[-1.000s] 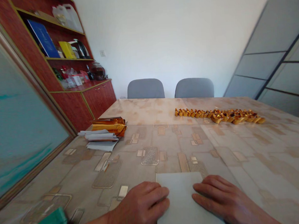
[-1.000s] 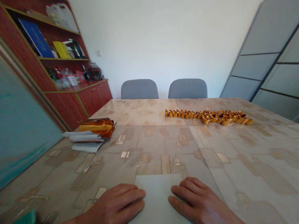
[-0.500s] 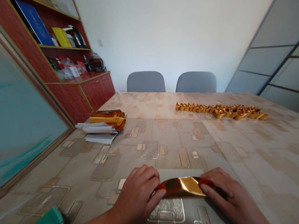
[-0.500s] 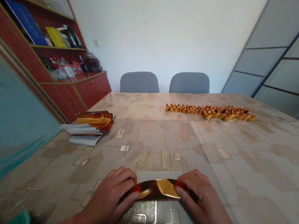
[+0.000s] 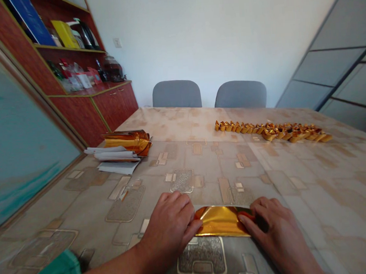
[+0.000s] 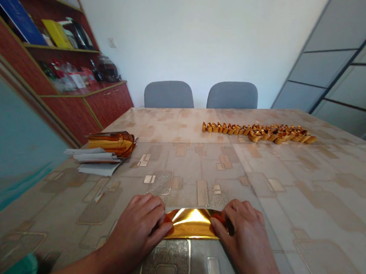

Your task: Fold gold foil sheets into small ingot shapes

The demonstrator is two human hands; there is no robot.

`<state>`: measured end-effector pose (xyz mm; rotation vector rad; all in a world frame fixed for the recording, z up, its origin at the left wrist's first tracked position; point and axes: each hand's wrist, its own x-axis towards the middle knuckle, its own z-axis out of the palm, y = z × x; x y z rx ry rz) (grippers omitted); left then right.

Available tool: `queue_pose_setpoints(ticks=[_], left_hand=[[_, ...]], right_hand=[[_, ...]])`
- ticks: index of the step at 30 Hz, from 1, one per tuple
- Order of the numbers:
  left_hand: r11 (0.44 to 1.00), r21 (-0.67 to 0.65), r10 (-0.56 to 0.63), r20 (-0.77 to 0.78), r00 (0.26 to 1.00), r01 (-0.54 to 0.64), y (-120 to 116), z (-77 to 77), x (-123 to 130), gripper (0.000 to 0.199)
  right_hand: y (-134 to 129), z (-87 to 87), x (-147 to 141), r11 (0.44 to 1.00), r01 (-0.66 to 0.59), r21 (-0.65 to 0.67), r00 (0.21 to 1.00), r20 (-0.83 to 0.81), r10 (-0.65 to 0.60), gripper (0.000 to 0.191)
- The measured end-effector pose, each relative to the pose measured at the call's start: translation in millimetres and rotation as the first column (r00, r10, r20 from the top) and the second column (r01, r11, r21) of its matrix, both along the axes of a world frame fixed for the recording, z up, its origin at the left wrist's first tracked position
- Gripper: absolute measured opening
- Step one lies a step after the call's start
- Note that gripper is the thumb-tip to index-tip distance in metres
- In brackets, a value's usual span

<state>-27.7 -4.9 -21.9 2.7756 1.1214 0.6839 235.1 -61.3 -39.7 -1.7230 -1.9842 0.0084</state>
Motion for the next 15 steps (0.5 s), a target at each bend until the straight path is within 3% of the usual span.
queue_pose_setpoints(ticks=[6,13,15], left_hand=[[1.0,0.03,-0.008,0.01,1.0,0.008,0.8,-2.7,0.4,0.02],[0.993,-0.104,0.063,0.012,0.998,-0.062,-0.1,1.3,2.0,0.02],[0.993,-0.09,0.07,0.003,0.998,-0.07,-0.6,1.6,2.2,0.019]], right_hand=[[-0.7,-3.7,-4.2,0.999,0.034,0.016,0.999,0.031,-0.035,0.024],[0.8,-3.1,-4.0,0.999,0.042,0.004,0.999,0.021,-0.042,0.026],[0.8,-2.4,-3.9,0.999,0.039,0.0,0.999,0.023,-0.039,0.027]])
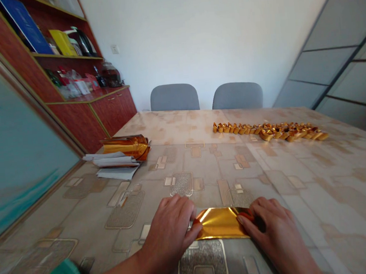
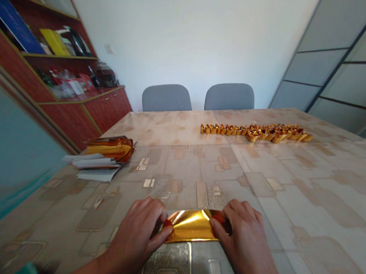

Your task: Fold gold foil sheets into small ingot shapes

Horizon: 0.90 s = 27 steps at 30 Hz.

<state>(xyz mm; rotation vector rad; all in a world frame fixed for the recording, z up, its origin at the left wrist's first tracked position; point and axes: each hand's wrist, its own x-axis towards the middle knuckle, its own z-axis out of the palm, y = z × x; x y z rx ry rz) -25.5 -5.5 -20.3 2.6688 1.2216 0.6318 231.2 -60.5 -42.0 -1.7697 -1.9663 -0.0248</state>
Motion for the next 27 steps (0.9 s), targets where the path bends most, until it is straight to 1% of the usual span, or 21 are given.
queue_pose_setpoints(ticks=[1,3,5,6,7,9,11,15,18,21,24,26,27], left_hand=[[0.999,0.038,-0.005,-0.007,1.0,0.005,-0.4,-0.3,-0.1,0.017],[0.986,0.161,-0.049,-0.013,0.999,0.05,-1.4,-1.1,-0.4,0.014],[0.951,0.266,-0.153,-0.045,0.987,0.159,-2.4,-1.2,-0.1,0.01],[0.928,0.289,-0.225,-0.074,0.972,0.237,-2.6,-0.9,0.4,0.011],[0.904,0.287,-0.298,-0.109,0.948,0.318,-2.6,-0.4,1.2,0.015],[0.863,0.241,-0.415,-0.165,0.895,0.445,-1.5,0.6,3.1,0.023],[0.837,0.18,-0.486,-0.186,0.854,0.516,0.8,0.9,4.9,0.025],[0.825,0.08,-0.537,-0.197,0.82,0.56,5.7,1.2,6.5,0.03],[0.821,0.048,-0.55,-0.196,0.812,0.568,7.2,4.2,7.9,0.034],[0.828,0.034,-0.543,-0.199,0.816,0.559,7.2,7.7,9.8,0.033],[0.821,0.028,-0.551,-0.223,0.804,0.57,7.8,7.2,10.4,0.032],[0.813,0.058,-0.551,-0.242,0.799,0.579,9.0,4.4,10.0,0.033],[0.81,0.078,-0.548,-0.251,0.798,0.581,9.7,2.9,9.8,0.032]], right_hand=[[0.0,0.3,0.0,1.0,-0.001,0.001,1.0,0.003,0.001,0.028],[0.1,0.5,-0.2,1.0,-0.005,0.006,1.0,0.007,0.005,0.028],[0.6,0.4,-0.3,1.0,-0.01,0.008,1.0,0.007,0.01,0.028],[1.0,0.1,-0.4,1.0,-0.012,0.008,1.0,0.005,0.012,0.027],[1.5,-0.1,-0.3,1.0,-0.011,0.008,1.0,0.001,0.011,0.027],[2.6,-0.8,-0.1,1.0,-0.008,0.012,1.0,-0.006,0.009,0.027],[3.4,-1.3,0.2,1.0,-0.007,0.019,1.0,-0.012,0.007,0.027],[3.1,-1.4,-0.5,1.0,-0.007,0.022,1.0,-0.011,0.007,0.025],[3.1,-1.7,-2.2,1.0,-0.007,0.017,1.0,-0.004,0.007,0.026],[5.6,-3.0,-2.0,1.0,0.004,0.012,1.0,0.011,-0.004,0.025],[8.2,-2.5,2.0,1.0,0.017,0.012,0.999,0.042,-0.017,0.023],[6.2,0.4,3.9,0.999,0.033,0.037,0.999,0.042,-0.034,0.011],[3.1,2.2,3.1,0.996,0.047,0.075,0.998,0.046,-0.05,0.009]])
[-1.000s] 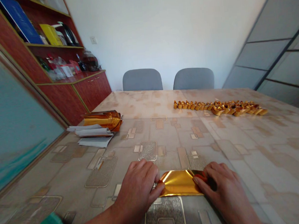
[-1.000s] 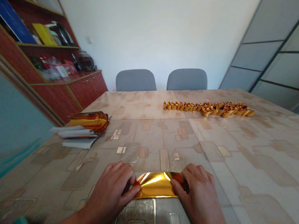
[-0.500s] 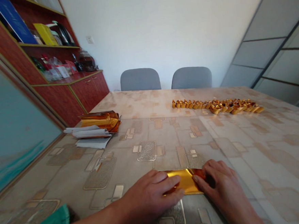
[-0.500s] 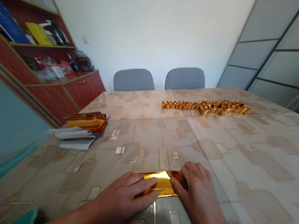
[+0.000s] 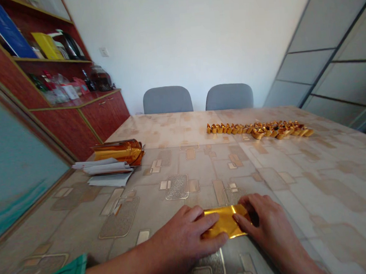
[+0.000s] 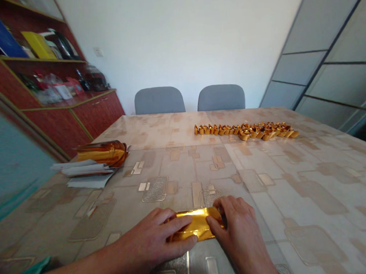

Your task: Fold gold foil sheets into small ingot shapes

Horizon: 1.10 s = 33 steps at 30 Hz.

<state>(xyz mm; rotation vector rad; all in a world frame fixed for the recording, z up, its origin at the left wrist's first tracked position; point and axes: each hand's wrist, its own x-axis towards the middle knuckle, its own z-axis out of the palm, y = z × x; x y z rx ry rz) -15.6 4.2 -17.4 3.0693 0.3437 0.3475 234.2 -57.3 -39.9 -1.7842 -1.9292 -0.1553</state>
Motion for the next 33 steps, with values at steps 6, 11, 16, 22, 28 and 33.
queue_pose_setpoints(ticks=[6,11,16,22,28,33], left_hand=[[0.999,0.044,-0.006,-0.022,1.0,0.007,3.3,-0.4,0.6,0.023],[0.999,0.041,-0.017,-0.018,1.0,0.018,4.5,2.5,0.4,0.023],[0.998,0.049,-0.029,-0.005,1.0,0.029,4.6,4.7,-1.5,0.033],[0.997,-0.033,-0.065,-0.023,0.998,0.064,9.2,11.2,-11.8,0.032],[0.993,-0.064,-0.098,0.01,0.995,0.099,15.2,16.4,-26.6,0.028],[0.999,-0.036,-0.032,0.013,0.999,0.033,10.9,16.7,-51.9,0.028]], right_hand=[[-34.8,-12.0,-42.6,0.927,-0.269,0.262,0.935,0.304,0.185,0.045],[-48.0,-31.8,-59.2,0.903,-0.293,0.314,0.894,0.425,0.142,0.066],[-51.3,-16.2,-31.8,0.907,-0.339,0.249,0.805,0.577,0.142,0.071],[-54.9,-4.5,-14.9,0.913,-0.349,0.214,0.799,0.577,0.17,0.076],[-54.0,-1.7,-13.1,0.914,-0.366,0.175,0.774,0.603,0.194,0.074],[-56.3,-8.1,-7.3,0.909,-0.38,0.172,0.757,0.622,0.199,0.066]])
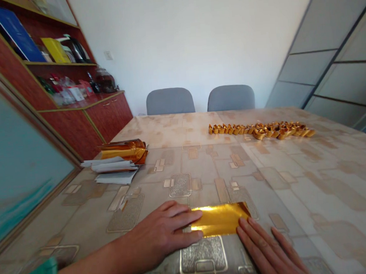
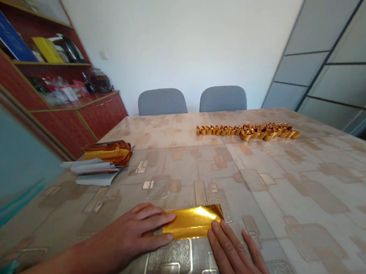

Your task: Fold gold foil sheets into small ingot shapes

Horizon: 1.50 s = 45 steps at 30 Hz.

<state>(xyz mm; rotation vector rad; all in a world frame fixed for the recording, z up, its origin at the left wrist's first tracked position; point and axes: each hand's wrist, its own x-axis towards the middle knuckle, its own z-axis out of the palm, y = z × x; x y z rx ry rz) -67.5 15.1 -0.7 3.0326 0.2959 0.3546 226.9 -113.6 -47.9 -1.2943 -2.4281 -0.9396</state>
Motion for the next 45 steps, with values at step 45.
queue_pose_setpoints(ticks=[45], left_hand=[[0.994,0.069,0.091,-0.157,0.984,-0.08,-12.5,13.8,49.6,0.01]], right_hand=[[20.7,22.4,-11.9,0.984,0.016,-0.179,0.964,-0.257,-0.062,0.031]])
